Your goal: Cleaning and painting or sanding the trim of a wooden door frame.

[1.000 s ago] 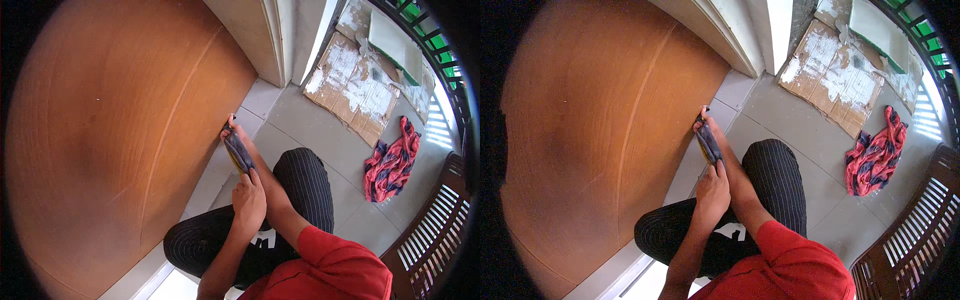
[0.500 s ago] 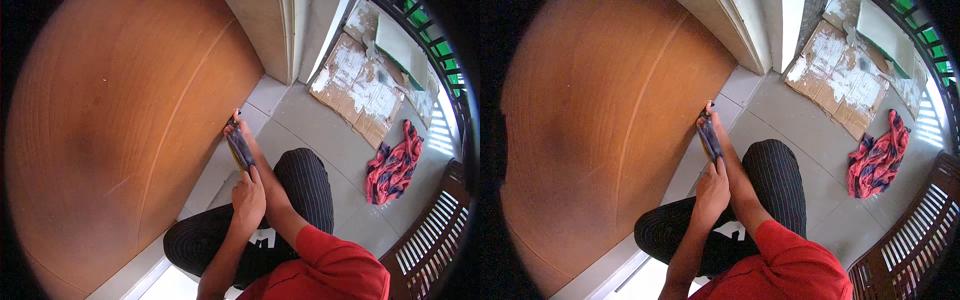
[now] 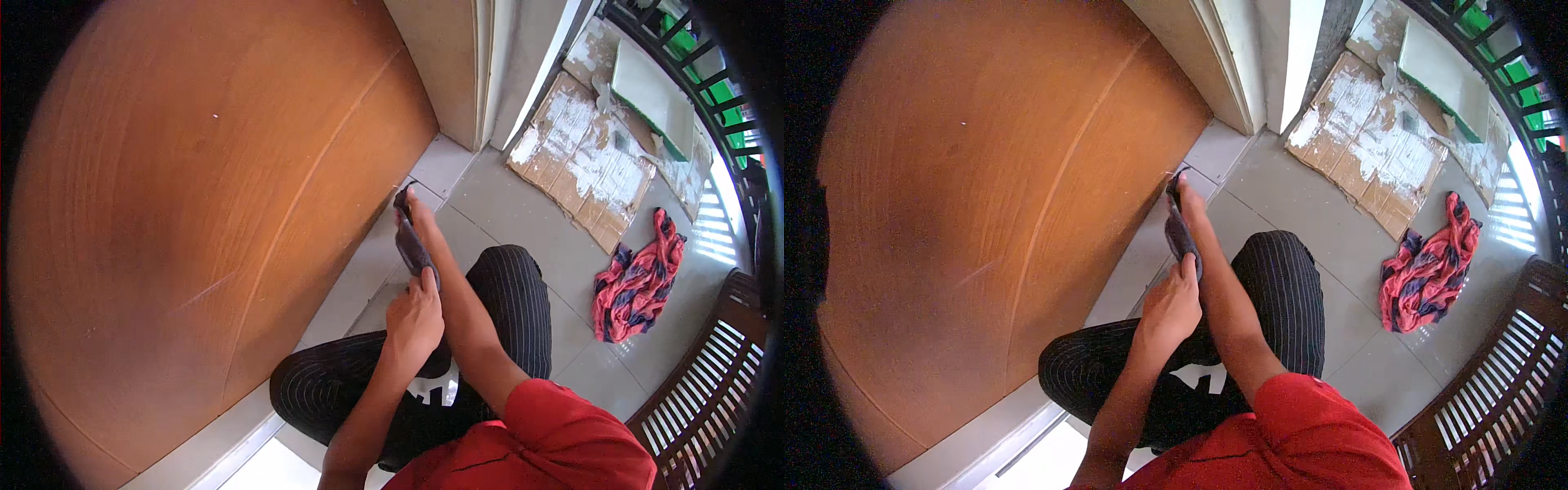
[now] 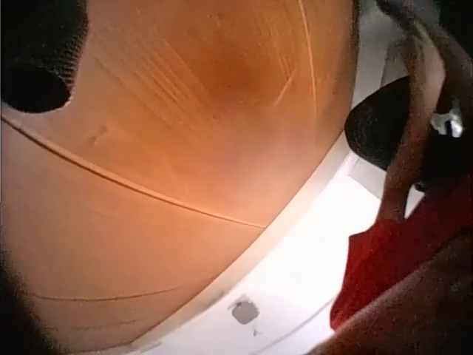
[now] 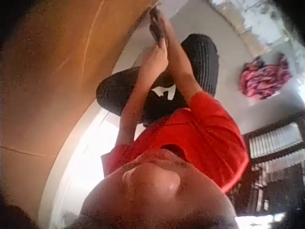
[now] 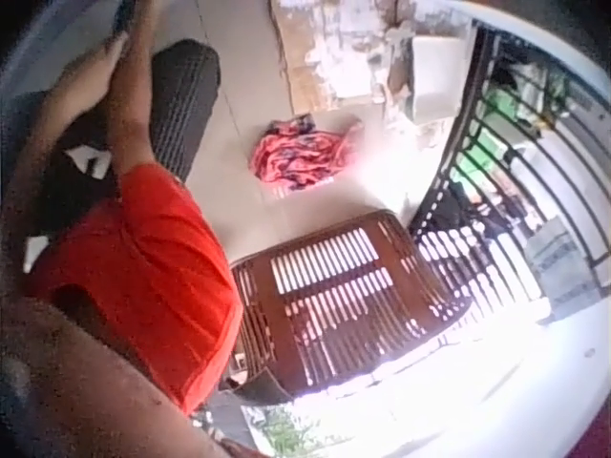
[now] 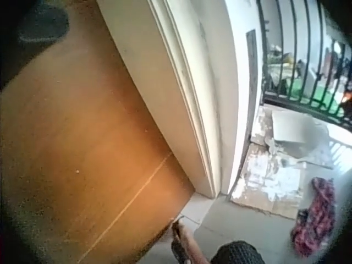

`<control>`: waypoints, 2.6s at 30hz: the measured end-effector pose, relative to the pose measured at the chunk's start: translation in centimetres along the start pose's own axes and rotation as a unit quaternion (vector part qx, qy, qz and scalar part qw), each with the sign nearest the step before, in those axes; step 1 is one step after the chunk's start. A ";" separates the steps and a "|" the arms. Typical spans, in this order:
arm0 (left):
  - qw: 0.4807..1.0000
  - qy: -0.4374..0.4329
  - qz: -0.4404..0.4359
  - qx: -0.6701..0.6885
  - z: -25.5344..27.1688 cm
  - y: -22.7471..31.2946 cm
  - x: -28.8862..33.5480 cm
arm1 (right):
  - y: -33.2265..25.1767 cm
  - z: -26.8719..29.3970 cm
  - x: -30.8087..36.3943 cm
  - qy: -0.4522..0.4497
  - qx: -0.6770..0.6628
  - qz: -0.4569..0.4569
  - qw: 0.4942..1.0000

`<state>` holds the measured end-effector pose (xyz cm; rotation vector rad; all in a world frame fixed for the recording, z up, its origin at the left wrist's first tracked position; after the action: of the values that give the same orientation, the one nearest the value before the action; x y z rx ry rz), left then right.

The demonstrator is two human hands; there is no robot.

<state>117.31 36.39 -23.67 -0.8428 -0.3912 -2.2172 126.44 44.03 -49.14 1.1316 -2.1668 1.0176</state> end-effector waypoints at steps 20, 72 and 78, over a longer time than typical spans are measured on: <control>0.994 0.073 0.073 -0.021 0.2 -1.2 -0.1 | 1.1 -4.5 2.8 -0.072 0.240 0.297 0.921; 0.993 0.113 0.029 -0.009 2.3 -0.7 1.3 | -6.3 -1.1 3.7 -0.060 0.153 0.040 0.986; 0.954 0.274 0.047 0.115 6.9 -2.5 1.4 | -9.7 -3.5 8.6 -0.071 0.169 0.187 0.965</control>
<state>117.89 40.80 -17.66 -0.1041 -0.3180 -2.1521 130.24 39.10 -37.26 0.9771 -2.4451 1.5624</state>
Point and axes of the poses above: each hand's wrist, its own x-axis away from the middle knuckle, its own z-axis out of the back of the hand, y = z × x, the point moved 4 cm from there along -x, towards the middle knuckle, and after that the axes turned 15 degrees about z, right-handed, at the moved point
